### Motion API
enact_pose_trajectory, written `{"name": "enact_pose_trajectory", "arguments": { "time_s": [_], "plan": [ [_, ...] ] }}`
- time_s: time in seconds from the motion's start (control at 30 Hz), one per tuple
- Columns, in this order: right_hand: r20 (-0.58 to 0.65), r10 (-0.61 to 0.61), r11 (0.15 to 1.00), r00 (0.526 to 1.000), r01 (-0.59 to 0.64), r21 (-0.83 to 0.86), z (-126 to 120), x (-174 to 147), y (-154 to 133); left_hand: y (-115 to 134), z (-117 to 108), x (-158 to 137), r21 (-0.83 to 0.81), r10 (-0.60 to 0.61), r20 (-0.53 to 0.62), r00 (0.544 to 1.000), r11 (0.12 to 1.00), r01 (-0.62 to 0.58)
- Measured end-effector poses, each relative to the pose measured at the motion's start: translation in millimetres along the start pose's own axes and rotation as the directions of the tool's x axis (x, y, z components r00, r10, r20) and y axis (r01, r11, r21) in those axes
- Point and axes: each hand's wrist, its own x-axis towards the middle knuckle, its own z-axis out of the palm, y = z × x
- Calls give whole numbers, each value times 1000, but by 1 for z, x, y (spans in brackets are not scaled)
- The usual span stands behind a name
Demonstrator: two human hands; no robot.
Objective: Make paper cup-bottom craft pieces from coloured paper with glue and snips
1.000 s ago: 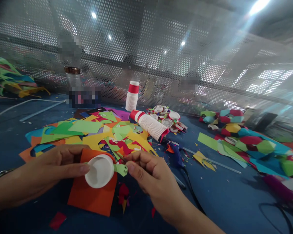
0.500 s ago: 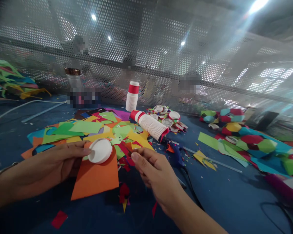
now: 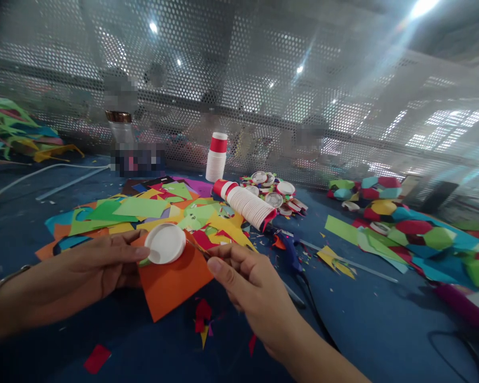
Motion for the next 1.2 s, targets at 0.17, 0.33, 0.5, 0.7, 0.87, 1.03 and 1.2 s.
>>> {"name": "enact_pose_trajectory", "arguments": {
  "time_s": [0.17,0.33,0.5,0.7,0.87,1.03,1.2],
  "plan": [
    [11,12,1000,1000,-12,-1,-1,0,3,-3,3,-2,19,-51,51,997,999,50],
    [-3,11,1000,1000,-12,-23,-2,0,4,-4,5,-2,51,-66,97,993,997,61],
    [-2,3,1000,1000,-3,10,0,-1,1,-6,3,-1,29,-55,147,988,998,51],
    [11,8,999,1000,-8,39,0,-2,2,-7,1,-2,47,-46,173,984,998,39],
    [12,25,994,1000,-26,104,0,-3,-1,-6,3,-4,77,-4,84,996,997,-3],
    [-81,28,978,996,-11,207,0,-1,-3,-3,3,-3,152,120,-88,989,983,-106],
    [-137,60,962,989,-21,271,1,3,-5,-4,-5,2,370,200,34,979,908,-198]
  ]
}}
